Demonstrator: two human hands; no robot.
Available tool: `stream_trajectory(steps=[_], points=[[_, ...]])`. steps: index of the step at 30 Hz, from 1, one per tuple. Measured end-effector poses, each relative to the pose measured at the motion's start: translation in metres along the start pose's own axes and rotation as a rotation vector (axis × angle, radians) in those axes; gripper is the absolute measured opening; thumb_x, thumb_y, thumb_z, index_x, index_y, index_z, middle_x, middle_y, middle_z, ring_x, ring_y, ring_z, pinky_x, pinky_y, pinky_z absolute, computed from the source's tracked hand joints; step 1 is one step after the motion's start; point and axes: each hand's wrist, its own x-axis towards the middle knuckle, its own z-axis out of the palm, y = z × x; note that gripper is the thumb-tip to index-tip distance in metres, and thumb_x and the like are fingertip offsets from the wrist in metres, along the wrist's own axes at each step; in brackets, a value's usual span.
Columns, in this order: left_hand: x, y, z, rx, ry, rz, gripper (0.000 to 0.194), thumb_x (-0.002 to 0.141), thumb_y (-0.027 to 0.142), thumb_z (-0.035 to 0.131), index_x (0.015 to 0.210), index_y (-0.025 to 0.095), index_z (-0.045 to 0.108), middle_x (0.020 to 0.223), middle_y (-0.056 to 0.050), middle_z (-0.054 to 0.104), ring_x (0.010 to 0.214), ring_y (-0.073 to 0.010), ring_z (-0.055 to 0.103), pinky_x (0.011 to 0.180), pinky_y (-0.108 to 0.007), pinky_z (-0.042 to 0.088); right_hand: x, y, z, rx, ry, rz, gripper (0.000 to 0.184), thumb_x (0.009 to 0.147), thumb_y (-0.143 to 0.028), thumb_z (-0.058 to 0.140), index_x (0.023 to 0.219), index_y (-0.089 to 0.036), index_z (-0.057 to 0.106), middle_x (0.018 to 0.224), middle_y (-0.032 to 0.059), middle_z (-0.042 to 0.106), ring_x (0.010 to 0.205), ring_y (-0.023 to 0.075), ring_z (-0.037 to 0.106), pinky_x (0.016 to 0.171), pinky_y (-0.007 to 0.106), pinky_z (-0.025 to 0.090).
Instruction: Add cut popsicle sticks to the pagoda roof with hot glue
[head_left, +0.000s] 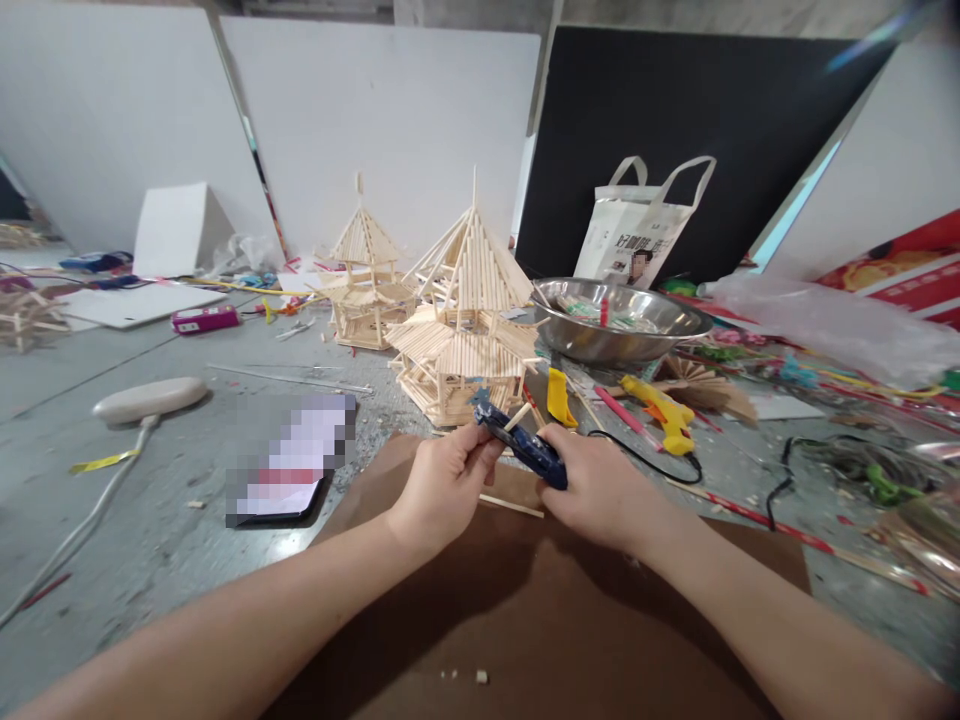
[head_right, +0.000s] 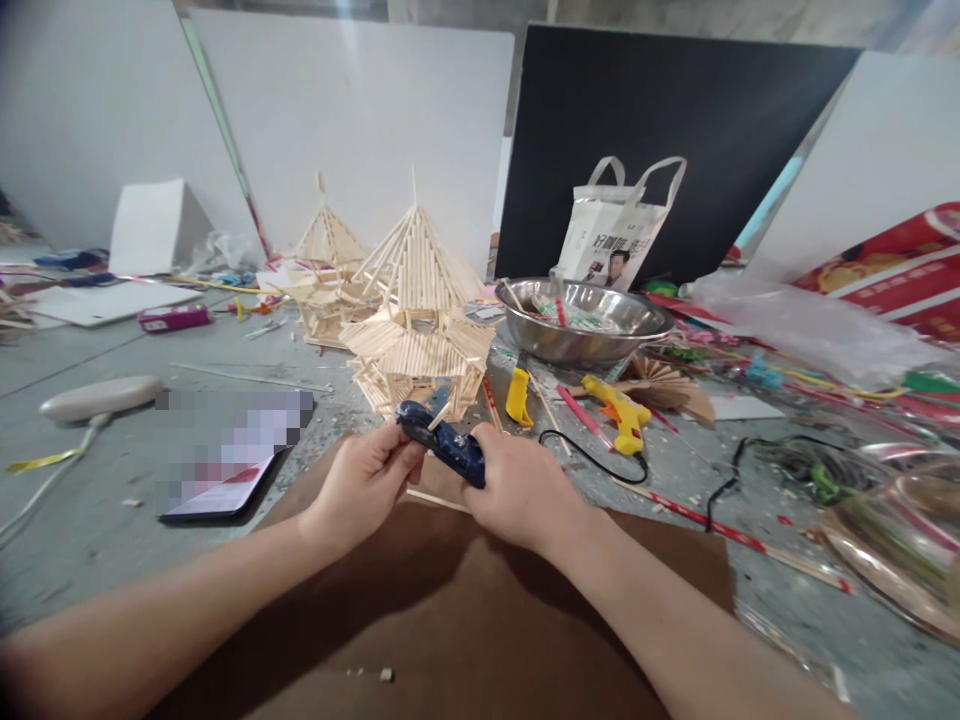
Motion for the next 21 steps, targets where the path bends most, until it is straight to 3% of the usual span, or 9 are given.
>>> stream_trajectory(steps=[14,17,21], points=[[0.005,-0.008,0.002,-0.378,-0.133,-0.068,0.03,0.079,0.035,0.043,0.056,0.015,0.043,0.045,0.005,0.036,0.04,-0.0032,0.031,0.04,-0.016,0.025,0.0,0.002,-0.002,0.174,-0.029,-0.023,0.029,0.064,-0.019,0.045,0.093,-0.019,0.046,0.086,0.0043,0.057,0.073,0.0164,0.051,0.063,0.027,0.034],[0.006,-0.009,0.0,-0.317,-0.139,-0.032,0.03,0.079,0.034,0.042,0.056,0.015,0.043,0.045,0.005,0.038,0.04,-0.0034,0.033,0.04,-0.016,0.026,0.001,0.004,-0.001,0.184,-0.03,-0.045,0.033,0.065,-0.018,0.045,0.099,-0.018,0.045,0.091,0.0061,0.057,0.077,0.0176,0.051,0.066,0.028,0.035],[0.006,-0.01,-0.003,-0.033,-0.085,0.092,0.027,0.08,0.027,0.038,0.057,0.016,0.047,0.048,0.002,0.048,0.044,-0.0052,0.042,0.044,-0.016,0.031,0.002,0.007,0.002,0.178,-0.014,-0.105,0.041,0.067,-0.02,0.046,0.108,-0.014,0.042,0.101,0.0105,0.054,0.088,0.0209,0.05,0.074,0.032,0.036]])
